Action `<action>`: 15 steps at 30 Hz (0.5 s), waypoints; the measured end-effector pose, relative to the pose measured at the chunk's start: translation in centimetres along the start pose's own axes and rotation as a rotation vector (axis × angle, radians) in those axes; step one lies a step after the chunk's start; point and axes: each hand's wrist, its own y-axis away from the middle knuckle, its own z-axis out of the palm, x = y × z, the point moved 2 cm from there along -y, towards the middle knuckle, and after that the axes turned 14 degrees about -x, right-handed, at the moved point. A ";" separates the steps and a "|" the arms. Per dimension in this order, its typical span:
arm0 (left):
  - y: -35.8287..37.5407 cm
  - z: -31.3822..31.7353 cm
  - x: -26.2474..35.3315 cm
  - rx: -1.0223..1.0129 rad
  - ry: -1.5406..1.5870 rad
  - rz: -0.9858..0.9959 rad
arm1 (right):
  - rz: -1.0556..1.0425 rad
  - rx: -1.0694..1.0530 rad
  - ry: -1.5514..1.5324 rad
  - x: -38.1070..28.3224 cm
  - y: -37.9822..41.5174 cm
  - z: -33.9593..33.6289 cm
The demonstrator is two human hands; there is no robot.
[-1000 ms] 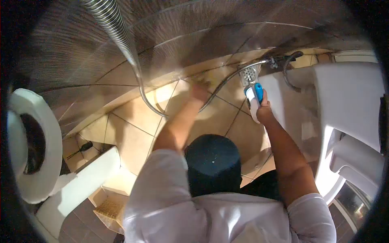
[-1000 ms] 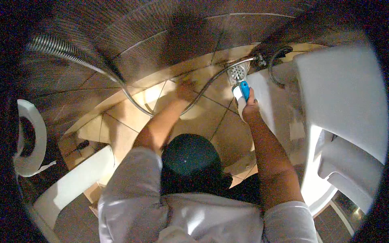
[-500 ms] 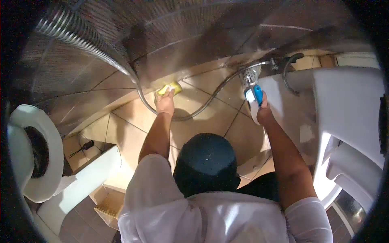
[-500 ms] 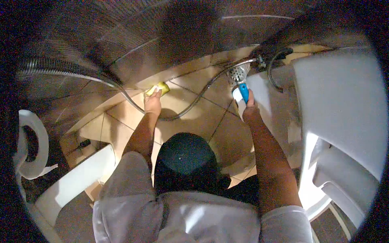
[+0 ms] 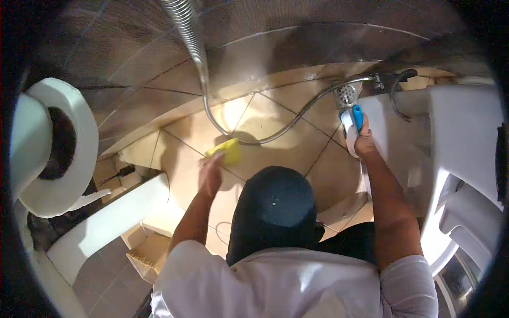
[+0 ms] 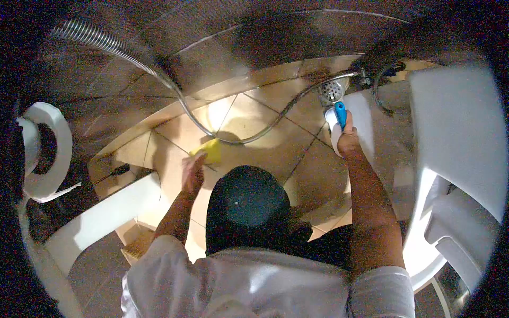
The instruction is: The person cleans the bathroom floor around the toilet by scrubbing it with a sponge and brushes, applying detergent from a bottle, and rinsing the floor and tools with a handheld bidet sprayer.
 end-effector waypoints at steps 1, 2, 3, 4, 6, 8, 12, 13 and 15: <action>1.5 -1.6 -1.2 0.198 -0.207 0.135 | -0.004 -0.003 -0.004 0.4 -0.2 0.1; 2.9 -2.5 -3.2 0.300 -0.283 -0.019 | -0.016 0.005 -0.005 0.7 -0.2 0.1; 4.0 -1.6 -8.3 0.466 -0.114 -0.212 | -0.028 0.014 -0.006 0.8 -0.3 0.3; 4.1 -1.9 -10.8 0.535 -0.283 -0.395 | 0.029 -0.078 -0.077 0.4 -0.1 0.0; 0.1 -3.3 -10.8 0.492 0.001 -0.834 | -0.010 -0.016 -0.069 -1.1 0.8 -0.4; -5.9 -3.6 -8.8 0.349 0.330 -1.138 | -0.020 0.060 -0.061 -2.6 1.9 -1.0; -19.2 2.2 -11.9 0.842 0.719 -0.576 | 0.111 -0.168 -0.029 -2.5 1.8 -1.9; -19.6 2.9 -10.7 0.894 0.788 -0.456 | 0.099 -0.153 -0.025 -2.9 1.8 -1.6; -17.2 2.8 -8.3 0.621 0.918 -0.425 | 0.113 -0.133 -0.016 -3.1 1.5 -1.7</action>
